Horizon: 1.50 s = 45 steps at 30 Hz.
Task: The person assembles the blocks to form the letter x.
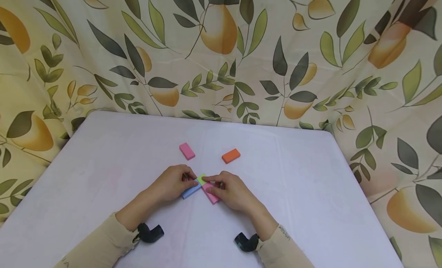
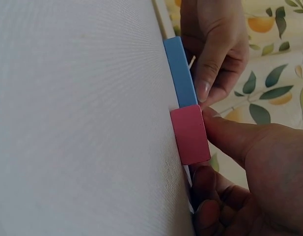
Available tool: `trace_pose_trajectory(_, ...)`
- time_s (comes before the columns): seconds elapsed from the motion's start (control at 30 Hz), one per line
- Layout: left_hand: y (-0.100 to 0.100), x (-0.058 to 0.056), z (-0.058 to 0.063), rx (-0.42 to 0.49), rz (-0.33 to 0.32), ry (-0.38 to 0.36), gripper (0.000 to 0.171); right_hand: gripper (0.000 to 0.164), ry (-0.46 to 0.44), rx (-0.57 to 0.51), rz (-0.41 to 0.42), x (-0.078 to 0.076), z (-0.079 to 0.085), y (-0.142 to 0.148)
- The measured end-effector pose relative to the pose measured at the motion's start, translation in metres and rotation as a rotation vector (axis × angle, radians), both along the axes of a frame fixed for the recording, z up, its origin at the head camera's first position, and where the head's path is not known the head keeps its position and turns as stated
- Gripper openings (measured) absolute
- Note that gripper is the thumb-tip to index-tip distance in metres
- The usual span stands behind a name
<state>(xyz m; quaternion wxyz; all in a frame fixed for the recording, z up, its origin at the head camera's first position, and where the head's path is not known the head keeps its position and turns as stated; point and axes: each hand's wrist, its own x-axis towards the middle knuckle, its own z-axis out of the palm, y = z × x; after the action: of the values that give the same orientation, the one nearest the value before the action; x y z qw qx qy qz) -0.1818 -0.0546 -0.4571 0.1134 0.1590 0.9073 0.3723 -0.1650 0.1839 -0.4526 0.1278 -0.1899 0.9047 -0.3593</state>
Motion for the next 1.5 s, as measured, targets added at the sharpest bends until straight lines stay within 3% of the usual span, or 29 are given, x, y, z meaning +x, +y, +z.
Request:
trace_pose_trajectory(0.43,-0.0003,-0.0003,-0.0017,0.009,-0.001,0.009,0.014,0.036,0.014,0.001,-0.005,0.0002,-0.003,-0.0002)
trace_pose_trajectory(0.63,-0.0003,-0.0008,-0.0029,0.053,-0.003,0.005,0.022,0.034,0.022,-0.003,-0.005,0.0002,-0.0033,0.0)
trace_pose_trajectory(1.13,-0.002,0.0001,-0.0035,0.065,-0.042,-0.011,0.027,0.031,0.037,-0.012,-0.009,0.0008,-0.0033,-0.0005)
trace_pose_trajectory(1.5,-0.0026,-0.0014,-0.0052,0.07,-0.037,-0.017,0.025,0.029,-0.023,-0.052,-0.029,0.0001,-0.0047,0.0021)
